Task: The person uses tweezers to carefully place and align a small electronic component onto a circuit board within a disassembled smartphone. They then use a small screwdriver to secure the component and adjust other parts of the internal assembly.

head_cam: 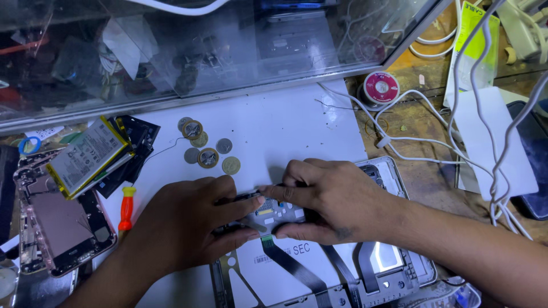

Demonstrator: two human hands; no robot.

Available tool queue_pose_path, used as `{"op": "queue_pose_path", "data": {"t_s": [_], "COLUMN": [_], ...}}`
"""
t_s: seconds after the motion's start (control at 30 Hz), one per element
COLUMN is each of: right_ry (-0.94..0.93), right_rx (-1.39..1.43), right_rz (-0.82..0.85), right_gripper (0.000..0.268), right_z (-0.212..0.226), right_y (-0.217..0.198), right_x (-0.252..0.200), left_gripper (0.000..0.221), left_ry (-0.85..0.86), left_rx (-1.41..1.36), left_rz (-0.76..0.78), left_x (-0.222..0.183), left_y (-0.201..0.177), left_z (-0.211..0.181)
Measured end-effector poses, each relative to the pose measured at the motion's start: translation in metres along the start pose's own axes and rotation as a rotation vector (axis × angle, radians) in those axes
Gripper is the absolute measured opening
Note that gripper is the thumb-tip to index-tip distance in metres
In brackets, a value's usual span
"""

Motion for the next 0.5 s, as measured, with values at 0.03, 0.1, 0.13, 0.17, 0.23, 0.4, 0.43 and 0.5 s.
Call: {"op": "queue_pose_path", "data": {"t_s": [0.03,0.1,0.13,0.17,0.23,0.4,0.43,0.5], "right_ry": [-0.012,-0.024,-0.017,-0.010,-0.003,0.041,0.035,0.026], "right_rx": [0.010,0.035,0.048,0.061,0.083,0.018,0.014,0.012], "right_rz": [-0.004,-0.012,-0.001,0.009,0.022,0.014,0.016,0.019], "right_gripper": [0.054,0.049,0.048,0.047,0.046,0.063,0.062,0.060], "right_z": [-0.0013,-0.0036,-0.0046,-0.0054,-0.0048,0.0010,0.0014,0.0002], "right_y": [0.0004,0.0022,0.0031,0.0038,0.0040,0.0009,0.0009,0.0016], "right_x": [0.0001,-0.0012,-0.0021,-0.0025,-0.0016,0.0028,0.0032,0.0039], "left_gripper": [0.042,0.042,0.042,0.041,0.041,0.040,0.039,0.037], "left_ry": [0.013,0.039,0.039,0.039,0.030,-0.010,-0.063,-0.172], "left_rx": [0.008,0.016,0.012,0.007,0.005,-0.014,-0.020,-0.032], "left_rz": [0.004,0.021,0.023,0.025,0.041,-0.052,-0.060,-0.072], "left_x": [0.0007,0.0011,0.0002,-0.0007,-0.0021,0.0017,0.0025,0.0051], "left_y": [-0.0006,-0.0012,-0.0012,-0.0013,-0.0014,-0.0002,0.0005,0.0031], "left_z": [0.0000,0.0004,0.0002,0.0002,-0.0002,-0.0044,-0.0052,-0.0086]}}
Point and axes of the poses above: each hand's wrist, its own x-axis towards the middle knuckle, its own y-axis out of the palm, z = x × y, the point moved 2 cm from there along x, towards the middle knuckle, and after that the axes turned 13 degrees about -z, right-handed, at the moved point
